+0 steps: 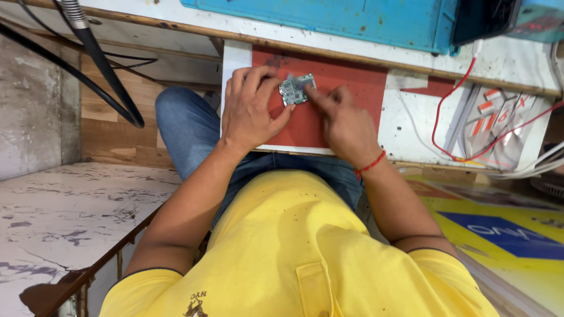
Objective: The person uses a hot air gun to heat a small circuit board placed on a red mat, then switches to a small metal tool to scrape and clean the board's surface. The person continues scraping different areas of the board throughout the clip.
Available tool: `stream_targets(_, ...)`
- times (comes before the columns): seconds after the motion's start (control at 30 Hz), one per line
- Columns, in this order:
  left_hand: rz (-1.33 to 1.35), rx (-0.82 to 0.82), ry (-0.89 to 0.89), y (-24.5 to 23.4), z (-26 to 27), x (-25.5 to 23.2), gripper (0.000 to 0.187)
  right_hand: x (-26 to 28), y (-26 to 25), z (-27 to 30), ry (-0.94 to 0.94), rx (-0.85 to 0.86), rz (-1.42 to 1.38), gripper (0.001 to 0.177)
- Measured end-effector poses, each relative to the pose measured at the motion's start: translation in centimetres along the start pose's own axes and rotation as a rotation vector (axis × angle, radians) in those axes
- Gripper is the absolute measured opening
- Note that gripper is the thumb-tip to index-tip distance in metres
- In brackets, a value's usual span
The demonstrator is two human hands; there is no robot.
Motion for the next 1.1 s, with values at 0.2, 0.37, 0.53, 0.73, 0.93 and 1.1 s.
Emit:
stream_targets(0.2, 0.006, 0.001, -0.004, 0.0, 0.1, 0.3, 0.044, -0.4, 0.6, 0.4, -0.065, 0.018, 0.001, 0.054)
stream_targets(0.37, 0.002, -0.011, 0.004, 0.2, -0.2, 0.2, 0.045, -0.1, -0.2, 0.2, -0.014, 0.033, -0.008, 0.047)
stream_targets(0.53, 0.008, -0.003, 0.006, 0.5, 0.0, 0.1, 0.045, 0.0, -0.6, 0.5, 0.064, 0.0, 0.082, 0.044)
stream_targets(0.73, 0.003, -0.005, 0.018, 0.3, 0.1, 0.5, 0.047, 0.1, -0.4, 1.0, -0.052, 0.005, 0.036, 0.051)
stream_targets(0.93, 0.015, -0.007, 0.031, 0.2, 0.4, 0.7, 0.047, -2.1, -0.7, 2.1, 0.074, -0.082, 0.143, 0.035)
stream_targets(1.1, 0.019, -0.011, 0.02, -0.2, -0.2, 0.0, 0.05, -2.8, -4.6, 3.0, -0.045, -0.212, 0.265, 0.031)
Point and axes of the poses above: each hand's wrist, its own z-axis away from the middle knuckle, its own y-axis out of the palm, x = y × z, the point moved 2 cm from there along -z, towards the middle knuckle, and after that the axes turned 12 degrees about -y, right-handed, at the moved point
